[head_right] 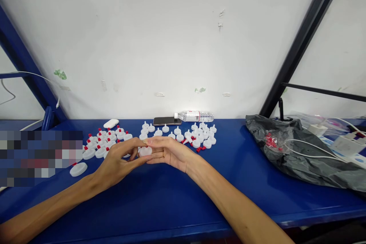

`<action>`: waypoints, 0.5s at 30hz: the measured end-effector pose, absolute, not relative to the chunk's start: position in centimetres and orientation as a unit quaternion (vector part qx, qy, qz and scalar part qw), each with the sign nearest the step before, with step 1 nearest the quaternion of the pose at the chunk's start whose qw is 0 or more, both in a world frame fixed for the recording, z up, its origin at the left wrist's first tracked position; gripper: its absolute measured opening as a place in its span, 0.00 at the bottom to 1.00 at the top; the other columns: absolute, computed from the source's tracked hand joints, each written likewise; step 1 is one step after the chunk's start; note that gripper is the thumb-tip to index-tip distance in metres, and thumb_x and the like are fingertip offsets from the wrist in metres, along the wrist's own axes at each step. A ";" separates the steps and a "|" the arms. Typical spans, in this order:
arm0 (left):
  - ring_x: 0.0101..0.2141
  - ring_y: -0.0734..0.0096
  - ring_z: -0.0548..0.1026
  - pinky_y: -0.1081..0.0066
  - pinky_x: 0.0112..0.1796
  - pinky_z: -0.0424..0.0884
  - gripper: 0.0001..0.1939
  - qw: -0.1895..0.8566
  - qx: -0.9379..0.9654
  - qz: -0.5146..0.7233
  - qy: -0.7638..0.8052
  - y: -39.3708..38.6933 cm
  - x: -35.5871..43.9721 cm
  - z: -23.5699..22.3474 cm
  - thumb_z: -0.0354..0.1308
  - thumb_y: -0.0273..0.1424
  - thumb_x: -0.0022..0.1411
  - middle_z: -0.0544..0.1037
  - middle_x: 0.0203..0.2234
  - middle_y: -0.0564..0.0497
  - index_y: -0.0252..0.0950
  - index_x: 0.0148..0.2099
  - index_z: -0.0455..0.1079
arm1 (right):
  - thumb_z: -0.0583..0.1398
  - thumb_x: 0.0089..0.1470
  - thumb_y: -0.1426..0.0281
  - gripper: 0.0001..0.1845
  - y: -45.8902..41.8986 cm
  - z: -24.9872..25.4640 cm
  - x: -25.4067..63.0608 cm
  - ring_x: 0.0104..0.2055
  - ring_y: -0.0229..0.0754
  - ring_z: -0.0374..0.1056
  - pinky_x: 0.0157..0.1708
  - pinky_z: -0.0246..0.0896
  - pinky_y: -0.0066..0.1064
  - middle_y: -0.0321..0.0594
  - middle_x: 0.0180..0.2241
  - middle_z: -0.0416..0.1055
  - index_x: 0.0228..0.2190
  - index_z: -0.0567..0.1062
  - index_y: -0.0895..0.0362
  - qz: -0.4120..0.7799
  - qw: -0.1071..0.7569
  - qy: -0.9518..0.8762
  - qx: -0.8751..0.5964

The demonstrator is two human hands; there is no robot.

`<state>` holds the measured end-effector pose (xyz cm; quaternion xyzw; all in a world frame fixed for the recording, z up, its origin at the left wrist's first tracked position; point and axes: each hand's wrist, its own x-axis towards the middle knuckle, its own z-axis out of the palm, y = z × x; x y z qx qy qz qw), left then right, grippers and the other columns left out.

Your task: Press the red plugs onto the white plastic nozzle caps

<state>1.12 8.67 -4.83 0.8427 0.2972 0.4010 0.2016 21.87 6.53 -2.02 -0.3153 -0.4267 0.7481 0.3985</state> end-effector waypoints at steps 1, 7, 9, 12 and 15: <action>0.23 0.76 0.62 0.74 0.28 0.63 0.14 0.199 0.844 0.401 0.296 8.6 1.1 -4.8 0.64 0.41 0.65 0.66 0.23 0.60 0.38 0.47 0.75 | 0.74 0.48 0.63 0.19 6.5 -2.0 21.9 0.34 0.39 0.79 0.40 0.74 0.30 0.38 0.33 0.81 0.39 0.81 0.59 0.747 0.400 -0.428 -0.315; 0.22 0.76 0.62 0.73 0.28 0.62 0.17 0.181 0.849 0.380 0.318 8.6 1.2 -4.3 0.61 0.44 0.67 0.67 0.22 0.60 0.38 0.49 0.75 | 0.73 0.51 0.62 0.18 6.6 -2.4 21.6 0.33 0.37 0.78 0.42 0.74 0.29 0.35 0.30 0.78 0.41 0.81 0.58 0.737 0.413 -0.433 -0.313; 0.21 0.75 0.62 0.74 0.27 0.61 0.19 0.176 0.851 0.363 0.336 8.6 1.2 -4.1 0.60 0.46 0.68 0.63 0.19 0.62 0.38 0.52 0.74 | 0.71 0.54 0.58 0.19 6.7 -2.5 21.5 0.33 0.37 0.77 0.42 0.73 0.29 0.35 0.30 0.77 0.42 0.79 0.57 0.722 0.413 -0.450 -0.325; 0.20 0.75 0.62 0.73 0.26 0.61 0.22 0.165 0.864 0.324 0.349 8.6 1.3 -4.1 0.57 0.46 0.69 0.63 0.18 0.62 0.40 0.59 0.71 | 0.62 0.61 0.47 0.25 6.8 -2.3 21.7 0.33 0.42 0.79 0.37 0.71 0.31 0.39 0.31 0.79 0.45 0.77 0.56 0.638 0.374 -0.530 -0.414; 0.18 0.73 0.63 0.72 0.27 0.62 0.25 0.150 0.878 0.282 0.357 8.4 1.5 -4.4 0.58 0.42 0.69 0.64 0.16 0.63 0.42 0.65 0.67 | 0.53 0.67 0.47 0.26 7.0 -1.7 22.6 0.32 0.46 0.78 0.34 0.66 0.33 0.42 0.30 0.80 0.43 0.77 0.55 0.365 0.348 -0.650 -0.569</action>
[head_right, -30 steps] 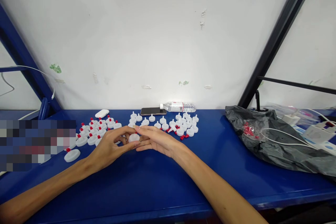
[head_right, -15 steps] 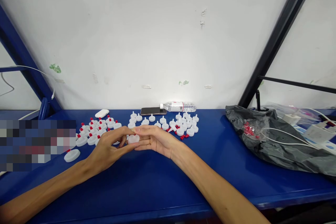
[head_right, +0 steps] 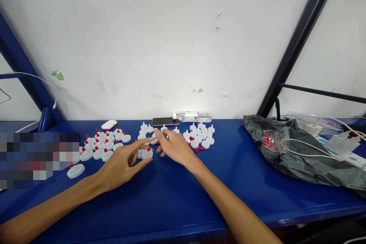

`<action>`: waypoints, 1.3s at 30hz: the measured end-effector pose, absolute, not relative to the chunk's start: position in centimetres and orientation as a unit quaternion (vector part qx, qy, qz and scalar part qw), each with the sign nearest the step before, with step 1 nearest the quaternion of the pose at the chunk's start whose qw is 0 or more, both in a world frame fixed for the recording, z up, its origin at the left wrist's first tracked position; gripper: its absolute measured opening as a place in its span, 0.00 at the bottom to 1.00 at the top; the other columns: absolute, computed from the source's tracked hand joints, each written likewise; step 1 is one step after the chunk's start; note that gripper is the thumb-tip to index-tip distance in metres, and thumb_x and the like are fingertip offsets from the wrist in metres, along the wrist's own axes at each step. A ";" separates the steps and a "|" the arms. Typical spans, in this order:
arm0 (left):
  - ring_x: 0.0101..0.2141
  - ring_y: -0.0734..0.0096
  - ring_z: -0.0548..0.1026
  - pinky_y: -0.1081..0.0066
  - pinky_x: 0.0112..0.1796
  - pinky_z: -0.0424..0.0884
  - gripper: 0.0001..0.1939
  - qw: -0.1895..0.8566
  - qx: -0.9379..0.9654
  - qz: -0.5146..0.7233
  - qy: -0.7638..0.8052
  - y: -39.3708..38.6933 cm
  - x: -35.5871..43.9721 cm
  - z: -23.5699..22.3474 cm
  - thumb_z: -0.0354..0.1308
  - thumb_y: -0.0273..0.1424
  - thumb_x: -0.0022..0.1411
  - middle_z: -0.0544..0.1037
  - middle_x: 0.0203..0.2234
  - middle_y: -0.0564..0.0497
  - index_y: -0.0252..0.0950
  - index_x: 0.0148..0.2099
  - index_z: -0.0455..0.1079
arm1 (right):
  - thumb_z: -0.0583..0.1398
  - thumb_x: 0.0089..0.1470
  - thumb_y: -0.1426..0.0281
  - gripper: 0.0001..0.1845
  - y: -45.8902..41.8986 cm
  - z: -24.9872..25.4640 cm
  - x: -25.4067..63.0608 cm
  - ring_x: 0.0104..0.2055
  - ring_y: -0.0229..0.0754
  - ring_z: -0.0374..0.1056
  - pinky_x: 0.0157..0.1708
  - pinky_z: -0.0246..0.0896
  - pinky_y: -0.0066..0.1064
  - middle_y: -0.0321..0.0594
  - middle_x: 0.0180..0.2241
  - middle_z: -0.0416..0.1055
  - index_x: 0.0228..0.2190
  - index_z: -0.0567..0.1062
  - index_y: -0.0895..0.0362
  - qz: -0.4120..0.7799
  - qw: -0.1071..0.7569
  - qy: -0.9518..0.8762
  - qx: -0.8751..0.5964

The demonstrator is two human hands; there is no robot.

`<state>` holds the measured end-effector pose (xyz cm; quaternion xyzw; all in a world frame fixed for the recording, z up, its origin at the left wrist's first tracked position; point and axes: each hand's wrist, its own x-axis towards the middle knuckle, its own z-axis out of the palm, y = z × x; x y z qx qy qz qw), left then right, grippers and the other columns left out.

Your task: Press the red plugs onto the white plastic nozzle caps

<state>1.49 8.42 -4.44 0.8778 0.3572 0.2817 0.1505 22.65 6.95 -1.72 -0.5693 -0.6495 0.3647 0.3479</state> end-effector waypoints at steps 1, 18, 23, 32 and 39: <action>0.18 0.73 0.63 0.72 0.27 0.63 0.25 0.145 0.882 0.268 0.360 8.4 1.5 -4.6 0.58 0.41 0.69 0.64 0.16 0.63 0.42 0.65 0.68 | 0.52 0.68 0.50 0.24 7.0 -1.6 23.1 0.32 0.47 0.77 0.34 0.64 0.34 0.43 0.30 0.80 0.42 0.77 0.55 0.247 0.338 -0.675 -0.608; 0.37 0.53 0.79 0.64 0.34 0.68 0.11 0.009 0.865 0.177 0.469 9.4 0.7 -5.0 0.54 0.32 0.66 0.82 0.43 0.45 0.41 0.49 0.71 | 0.55 0.69 0.72 0.19 8.7 -2.9 25.6 0.59 0.55 0.68 0.55 0.60 0.40 0.50 0.54 0.78 0.56 0.77 0.57 -0.006 0.203 -0.783 -0.588; 0.33 0.53 0.78 0.65 0.32 0.64 0.09 0.005 0.859 0.170 0.482 9.6 0.6 -4.9 0.56 0.36 0.66 0.81 0.33 0.47 0.41 0.47 0.69 | 0.54 0.68 0.73 0.17 9.4 -3.3 25.3 0.48 0.57 0.76 0.50 0.62 0.42 0.54 0.43 0.82 0.48 0.82 0.57 -0.010 0.200 -0.787 -0.584; 0.30 0.61 0.77 0.68 0.31 0.64 0.06 0.028 0.876 0.193 0.440 9.2 0.9 -5.0 0.59 0.39 0.66 0.80 0.31 0.54 0.43 0.40 0.69 | 0.59 0.68 0.65 0.13 7.3 -1.0 24.6 0.40 0.47 0.77 0.43 0.64 0.34 0.40 0.39 0.84 0.42 0.84 0.51 0.070 0.267 -0.821 -0.500; 0.31 0.65 0.76 0.65 0.34 0.67 0.10 0.007 0.874 0.223 0.432 8.6 1.1 -4.6 0.51 0.34 0.69 0.78 0.45 0.48 0.41 0.48 0.71 | 0.59 0.67 0.60 0.14 7.2 -0.6 25.1 0.36 0.48 0.78 0.40 0.63 0.35 0.39 0.32 0.83 0.41 0.84 0.50 0.096 0.253 -0.815 -0.513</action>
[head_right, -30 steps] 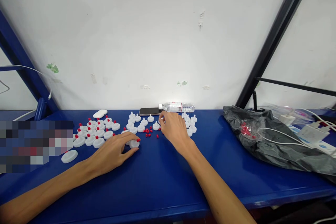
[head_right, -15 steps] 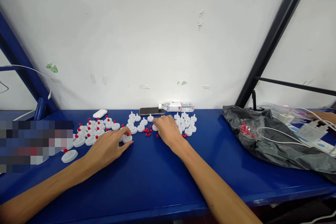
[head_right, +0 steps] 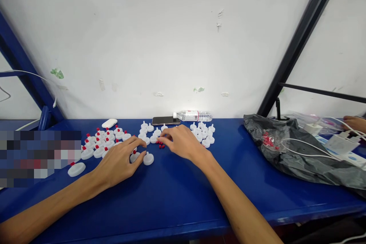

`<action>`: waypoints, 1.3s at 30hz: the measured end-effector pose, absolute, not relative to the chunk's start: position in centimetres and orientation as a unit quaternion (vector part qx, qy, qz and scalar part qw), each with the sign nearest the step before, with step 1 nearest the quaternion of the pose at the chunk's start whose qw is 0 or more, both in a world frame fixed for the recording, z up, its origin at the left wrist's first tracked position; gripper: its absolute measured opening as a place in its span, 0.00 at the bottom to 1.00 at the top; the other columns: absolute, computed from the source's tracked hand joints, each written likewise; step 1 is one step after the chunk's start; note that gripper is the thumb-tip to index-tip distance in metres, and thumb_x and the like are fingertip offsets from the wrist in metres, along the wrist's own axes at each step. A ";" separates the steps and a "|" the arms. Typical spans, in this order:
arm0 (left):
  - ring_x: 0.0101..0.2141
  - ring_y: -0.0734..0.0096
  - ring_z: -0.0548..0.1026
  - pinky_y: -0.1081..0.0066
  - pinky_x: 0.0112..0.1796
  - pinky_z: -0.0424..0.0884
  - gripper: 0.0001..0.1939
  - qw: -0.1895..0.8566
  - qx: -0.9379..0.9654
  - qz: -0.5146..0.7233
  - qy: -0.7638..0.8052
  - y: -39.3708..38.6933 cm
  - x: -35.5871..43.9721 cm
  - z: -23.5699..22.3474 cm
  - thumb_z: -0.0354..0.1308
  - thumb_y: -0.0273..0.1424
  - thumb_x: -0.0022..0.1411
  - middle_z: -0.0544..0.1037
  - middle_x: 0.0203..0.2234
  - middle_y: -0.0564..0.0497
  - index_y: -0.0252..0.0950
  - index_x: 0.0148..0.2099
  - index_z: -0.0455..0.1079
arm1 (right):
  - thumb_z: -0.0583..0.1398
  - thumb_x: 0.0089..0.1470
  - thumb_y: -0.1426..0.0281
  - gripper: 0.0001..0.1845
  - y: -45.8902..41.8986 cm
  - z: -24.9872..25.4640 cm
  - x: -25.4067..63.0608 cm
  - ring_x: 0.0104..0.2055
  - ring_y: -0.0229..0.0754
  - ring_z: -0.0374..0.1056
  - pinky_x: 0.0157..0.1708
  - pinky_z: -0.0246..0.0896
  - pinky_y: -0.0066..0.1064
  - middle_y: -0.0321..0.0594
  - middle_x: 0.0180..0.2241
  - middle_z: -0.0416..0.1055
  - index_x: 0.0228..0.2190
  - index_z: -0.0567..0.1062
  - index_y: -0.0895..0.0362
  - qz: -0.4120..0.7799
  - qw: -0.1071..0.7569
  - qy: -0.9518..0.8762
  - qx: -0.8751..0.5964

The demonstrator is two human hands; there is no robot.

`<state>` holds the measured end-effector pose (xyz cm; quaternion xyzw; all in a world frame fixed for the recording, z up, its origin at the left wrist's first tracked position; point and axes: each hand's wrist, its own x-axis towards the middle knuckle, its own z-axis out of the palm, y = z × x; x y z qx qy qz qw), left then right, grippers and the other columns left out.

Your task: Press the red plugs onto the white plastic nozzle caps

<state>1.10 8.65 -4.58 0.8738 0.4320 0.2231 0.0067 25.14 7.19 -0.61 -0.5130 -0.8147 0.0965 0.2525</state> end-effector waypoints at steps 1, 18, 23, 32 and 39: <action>0.30 0.66 0.76 0.64 0.33 0.67 0.11 0.003 0.875 0.226 0.429 8.5 1.2 -4.5 0.49 0.34 0.70 0.77 0.46 0.47 0.41 0.48 0.72 | 0.60 0.67 0.60 0.13 7.4 -0.6 25.5 0.36 0.48 0.77 0.38 0.63 0.35 0.39 0.31 0.83 0.40 0.84 0.50 0.077 0.238 -0.806 -0.536; 0.45 0.56 0.74 0.64 0.37 0.71 0.11 -0.004 0.902 0.239 0.359 8.1 1.4 -4.3 0.55 0.36 0.69 0.78 0.43 0.47 0.39 0.48 0.73 | 0.60 0.66 0.69 0.09 7.8 -1.4 26.3 0.29 0.43 0.76 0.32 0.63 0.32 0.39 0.27 0.79 0.35 0.80 0.55 0.109 0.202 -0.811 -0.538; 0.42 0.56 0.75 0.60 0.41 0.71 0.13 0.014 0.887 0.278 0.369 8.3 1.4 -4.3 0.54 0.34 0.69 0.79 0.41 0.48 0.38 0.53 0.72 | 0.64 0.62 0.66 0.07 7.5 -0.9 25.0 0.33 0.41 0.77 0.35 0.69 0.30 0.39 0.36 0.81 0.39 0.81 0.54 0.277 0.357 -0.775 -0.442; 0.40 0.59 0.73 0.65 0.35 0.68 0.08 0.041 0.889 0.298 0.345 8.8 1.2 -5.0 0.58 0.39 0.70 0.78 0.34 0.51 0.42 0.44 0.74 | 0.72 0.52 0.59 0.13 7.2 -1.7 22.5 0.38 0.43 0.76 0.40 0.70 0.33 0.41 0.35 0.82 0.34 0.85 0.56 0.386 0.448 -0.725 -0.352; 0.38 0.61 0.72 0.64 0.38 0.69 0.11 0.031 0.880 0.343 0.329 9.0 1.0 -5.1 0.60 0.40 0.70 0.77 0.37 0.50 0.41 0.50 0.74 | 0.74 0.48 0.60 0.14 7.0 -1.5 22.7 0.37 0.43 0.77 0.41 0.71 0.33 0.41 0.33 0.82 0.33 0.86 0.57 0.437 0.447 -0.692 -0.361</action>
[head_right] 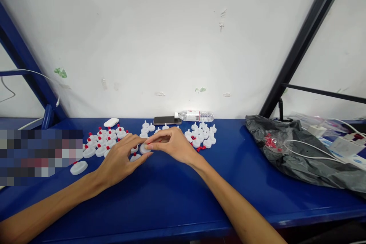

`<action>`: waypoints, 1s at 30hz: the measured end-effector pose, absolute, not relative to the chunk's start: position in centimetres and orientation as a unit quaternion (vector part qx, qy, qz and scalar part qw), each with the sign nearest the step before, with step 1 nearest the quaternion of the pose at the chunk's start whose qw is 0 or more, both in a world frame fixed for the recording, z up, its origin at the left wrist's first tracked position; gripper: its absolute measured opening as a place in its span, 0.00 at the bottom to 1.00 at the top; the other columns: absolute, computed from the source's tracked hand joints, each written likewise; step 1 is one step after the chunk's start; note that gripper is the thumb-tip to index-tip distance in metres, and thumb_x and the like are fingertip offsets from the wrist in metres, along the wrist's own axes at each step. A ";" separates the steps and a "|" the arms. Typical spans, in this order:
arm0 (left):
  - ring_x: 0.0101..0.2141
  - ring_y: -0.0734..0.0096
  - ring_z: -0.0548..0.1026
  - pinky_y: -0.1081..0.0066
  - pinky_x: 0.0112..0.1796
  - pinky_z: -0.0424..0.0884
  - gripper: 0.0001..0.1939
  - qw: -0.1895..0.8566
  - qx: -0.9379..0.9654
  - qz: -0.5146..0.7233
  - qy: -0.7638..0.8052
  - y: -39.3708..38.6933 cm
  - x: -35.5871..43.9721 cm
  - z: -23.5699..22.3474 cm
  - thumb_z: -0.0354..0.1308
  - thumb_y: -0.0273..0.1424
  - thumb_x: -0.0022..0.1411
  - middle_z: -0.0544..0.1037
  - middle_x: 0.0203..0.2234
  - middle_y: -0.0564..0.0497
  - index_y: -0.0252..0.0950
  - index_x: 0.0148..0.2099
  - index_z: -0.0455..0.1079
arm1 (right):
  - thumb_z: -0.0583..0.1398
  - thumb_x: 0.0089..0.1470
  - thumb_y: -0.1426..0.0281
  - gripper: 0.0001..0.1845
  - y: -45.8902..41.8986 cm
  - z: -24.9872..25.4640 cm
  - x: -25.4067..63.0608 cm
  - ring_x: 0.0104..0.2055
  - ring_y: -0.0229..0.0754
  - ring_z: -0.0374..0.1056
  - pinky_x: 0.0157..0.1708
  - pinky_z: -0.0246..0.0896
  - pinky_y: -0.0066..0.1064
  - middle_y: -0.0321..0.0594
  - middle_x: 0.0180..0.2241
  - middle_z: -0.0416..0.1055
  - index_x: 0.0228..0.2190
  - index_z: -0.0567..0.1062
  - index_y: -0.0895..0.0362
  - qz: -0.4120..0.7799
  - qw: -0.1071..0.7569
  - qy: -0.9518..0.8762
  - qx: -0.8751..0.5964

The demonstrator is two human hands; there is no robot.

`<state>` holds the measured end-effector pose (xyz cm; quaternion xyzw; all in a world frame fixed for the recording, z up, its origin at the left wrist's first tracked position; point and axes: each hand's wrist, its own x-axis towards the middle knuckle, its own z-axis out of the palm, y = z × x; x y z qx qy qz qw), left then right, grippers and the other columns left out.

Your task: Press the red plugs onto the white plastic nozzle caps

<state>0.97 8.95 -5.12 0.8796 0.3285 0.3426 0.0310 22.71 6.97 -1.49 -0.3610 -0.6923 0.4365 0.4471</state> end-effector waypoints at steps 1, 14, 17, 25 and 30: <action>0.38 0.62 0.72 0.63 0.38 0.69 0.12 0.026 0.877 0.352 0.327 9.0 1.0 -5.1 0.60 0.40 0.70 0.77 0.37 0.50 0.41 0.51 0.73 | 0.73 0.49 0.60 0.14 6.9 -1.4 22.8 0.39 0.44 0.78 0.42 0.71 0.34 0.41 0.35 0.83 0.35 0.86 0.56 0.444 0.447 -0.690 -0.356; 0.39 0.66 0.70 0.70 0.31 0.73 0.14 -0.020 0.843 0.461 0.275 9.3 0.9 -4.9 0.66 0.39 0.66 0.62 0.50 0.47 0.46 0.52 0.76 | 0.67 0.59 0.63 0.28 6.3 -2.4 21.7 0.48 0.44 0.76 0.54 0.64 0.38 0.42 0.45 0.80 0.59 0.68 0.50 0.609 0.427 -0.607 -0.281; 0.38 0.68 0.70 0.71 0.31 0.74 0.13 -0.024 0.845 0.469 0.256 9.1 1.0 -4.8 0.66 0.38 0.66 0.63 0.48 0.48 0.45 0.52 0.76 | 0.69 0.56 0.63 0.29 6.5 -2.8 21.1 0.44 0.45 0.78 0.52 0.66 0.40 0.39 0.37 0.82 0.57 0.68 0.51 0.619 0.452 -0.584 -0.268; 0.38 0.69 0.73 0.75 0.27 0.72 0.12 -0.030 0.852 0.471 0.226 8.8 1.2 -4.5 0.64 0.36 0.68 0.64 0.45 0.49 0.43 0.52 0.74 | 0.76 0.44 0.60 0.37 5.9 -2.3 20.8 0.37 0.45 0.80 0.45 0.71 0.38 0.35 0.30 0.81 0.50 0.66 0.51 0.614 0.476 -0.557 -0.293; 0.37 0.70 0.73 0.72 0.29 0.72 0.13 -0.031 0.858 0.455 0.235 8.6 1.1 -4.5 0.65 0.36 0.67 0.65 0.44 0.49 0.42 0.52 0.73 | 0.74 0.48 0.60 0.32 6.2 -2.1 20.9 0.37 0.44 0.80 0.44 0.71 0.36 0.34 0.30 0.80 0.49 0.66 0.51 0.619 0.442 -0.583 -0.287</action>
